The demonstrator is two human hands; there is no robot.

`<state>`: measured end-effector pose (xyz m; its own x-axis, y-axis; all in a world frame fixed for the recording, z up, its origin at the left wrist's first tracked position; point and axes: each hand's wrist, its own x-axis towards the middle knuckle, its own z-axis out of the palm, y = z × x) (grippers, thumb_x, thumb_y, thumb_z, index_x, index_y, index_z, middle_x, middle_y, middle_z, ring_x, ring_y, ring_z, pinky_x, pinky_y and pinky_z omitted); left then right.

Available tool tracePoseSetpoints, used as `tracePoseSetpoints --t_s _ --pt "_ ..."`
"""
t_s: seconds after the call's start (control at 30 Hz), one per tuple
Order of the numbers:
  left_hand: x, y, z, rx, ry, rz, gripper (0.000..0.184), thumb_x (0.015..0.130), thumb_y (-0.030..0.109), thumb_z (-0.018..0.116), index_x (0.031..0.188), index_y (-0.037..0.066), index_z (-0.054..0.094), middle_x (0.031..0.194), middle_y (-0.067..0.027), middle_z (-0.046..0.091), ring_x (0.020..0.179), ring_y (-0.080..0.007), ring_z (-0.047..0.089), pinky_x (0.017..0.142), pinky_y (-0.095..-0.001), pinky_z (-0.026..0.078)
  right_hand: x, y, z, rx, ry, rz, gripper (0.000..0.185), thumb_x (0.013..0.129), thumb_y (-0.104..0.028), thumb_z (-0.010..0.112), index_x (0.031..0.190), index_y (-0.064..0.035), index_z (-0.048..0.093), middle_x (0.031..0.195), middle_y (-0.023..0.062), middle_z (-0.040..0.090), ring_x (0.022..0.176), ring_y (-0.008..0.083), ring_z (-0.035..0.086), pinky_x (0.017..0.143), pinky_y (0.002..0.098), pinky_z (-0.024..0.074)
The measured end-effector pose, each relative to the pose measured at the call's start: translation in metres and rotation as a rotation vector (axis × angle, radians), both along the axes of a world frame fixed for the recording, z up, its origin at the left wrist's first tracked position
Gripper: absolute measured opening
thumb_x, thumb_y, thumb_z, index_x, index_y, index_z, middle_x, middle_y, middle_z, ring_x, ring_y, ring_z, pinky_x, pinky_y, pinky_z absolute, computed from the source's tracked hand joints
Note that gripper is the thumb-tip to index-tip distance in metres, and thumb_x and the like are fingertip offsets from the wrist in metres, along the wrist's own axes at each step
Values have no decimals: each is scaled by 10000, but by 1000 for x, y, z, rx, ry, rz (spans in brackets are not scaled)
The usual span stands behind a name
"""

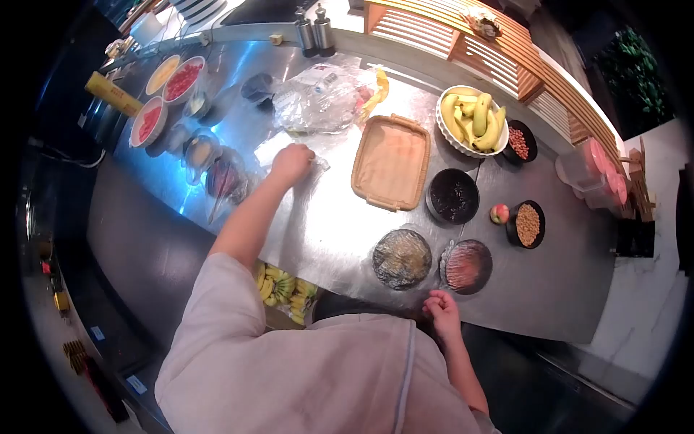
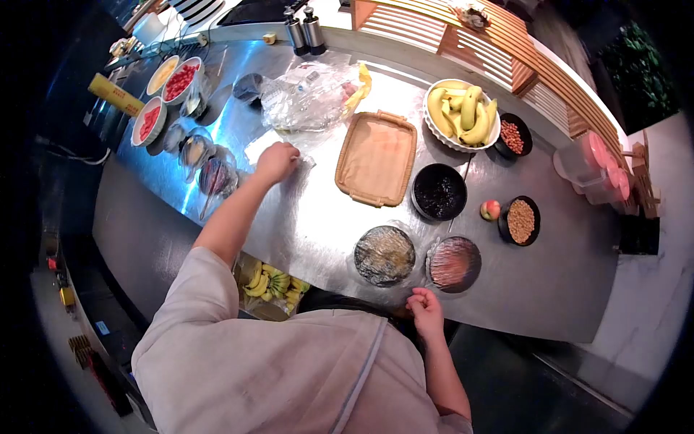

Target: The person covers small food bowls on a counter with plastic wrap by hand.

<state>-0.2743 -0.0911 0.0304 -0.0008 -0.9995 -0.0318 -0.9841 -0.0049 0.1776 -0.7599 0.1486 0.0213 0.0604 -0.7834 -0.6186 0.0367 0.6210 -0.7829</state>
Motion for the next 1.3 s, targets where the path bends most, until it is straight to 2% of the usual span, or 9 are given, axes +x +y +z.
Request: tracePoseSetpoints --t_s 0.1,0.23,0.33,0.43,0.6,0.9,1.17,1.23,1.3 --pt "-20 -5 -13 -33 -163 -200 154 826 105 545 843 113 698 942 -97 686 924 -298 652 816 -435 521 7 -1 -2 -55 5 32 283 872 17 560 1153 -15 555 880 25 640 769 96 593 699 234 470" --pt "-20 -17 -24 84 -235 -21 146 826 142 556 842 115 698 916 -102 694 911 -306 656 801 -439 516 22 -12 35 -145 246 168 204 921 -88 619 1113 -18 608 843 -23 613 753 44 541 691 205 441" --pt "-41 0 -5 44 272 -14 207 774 201 637 945 126 725 910 -134 702 850 -304 674 782 -424 523 24 -19 38 -204 81 129 222 928 -94 622 1131 -8 598 883 1 644 798 54 594 722 209 473" --pt "-105 46 43 125 666 -309 266 725 75 742 986 104 706 864 -55 703 694 -186 665 654 -318 545 51 -47 59 -31 -311 -8 213 962 -103 576 1152 -7 574 956 74 664 850 154 651 784 283 532" --pt "-197 100 97 -165 619 -953 214 710 96 753 915 109 696 941 -22 692 839 -218 683 693 -319 565 74 -85 69 164 -780 35 222 986 -141 541 1171 -19 563 1025 84 650 920 194 649 828 331 538" --pt "-213 112 117 -235 661 -994 172 764 94 721 935 100 703 1058 -63 654 955 -236 658 782 -344 549 52 -93 63 120 -848 143 228 961 -72 535 1183 -25 559 1108 89 639 982 200 639 883 358 522" --pt "-214 112 97 168 1083 -725 102 869 77 669 952 25 641 990 -94 633 954 -226 626 878 -313 483 34 -103 68 -11 -1310 -80 182 856 -108 504 1021 -49 555 1072 138 639 1019 307 610 956 524 466" --pt "-212 123 80 666 1562 -276 108 866 70 690 942 39 620 1005 -84 644 949 -235 623 877 -327 481 34 -103 89 -23 -1327 -200 192 853 -138 523 1025 -60 548 1058 141 636 1024 320 605 950 543 468" --pt "-210 129 66 709 1850 -167 128 844 45 707 921 70 607 1011 -74 646 929 -248 623 877 -375 478 25 -107 96 74 -1464 -110 268 847 -152 525 1103 -71 533 994 116 629 1016 344 613 936 577 471"
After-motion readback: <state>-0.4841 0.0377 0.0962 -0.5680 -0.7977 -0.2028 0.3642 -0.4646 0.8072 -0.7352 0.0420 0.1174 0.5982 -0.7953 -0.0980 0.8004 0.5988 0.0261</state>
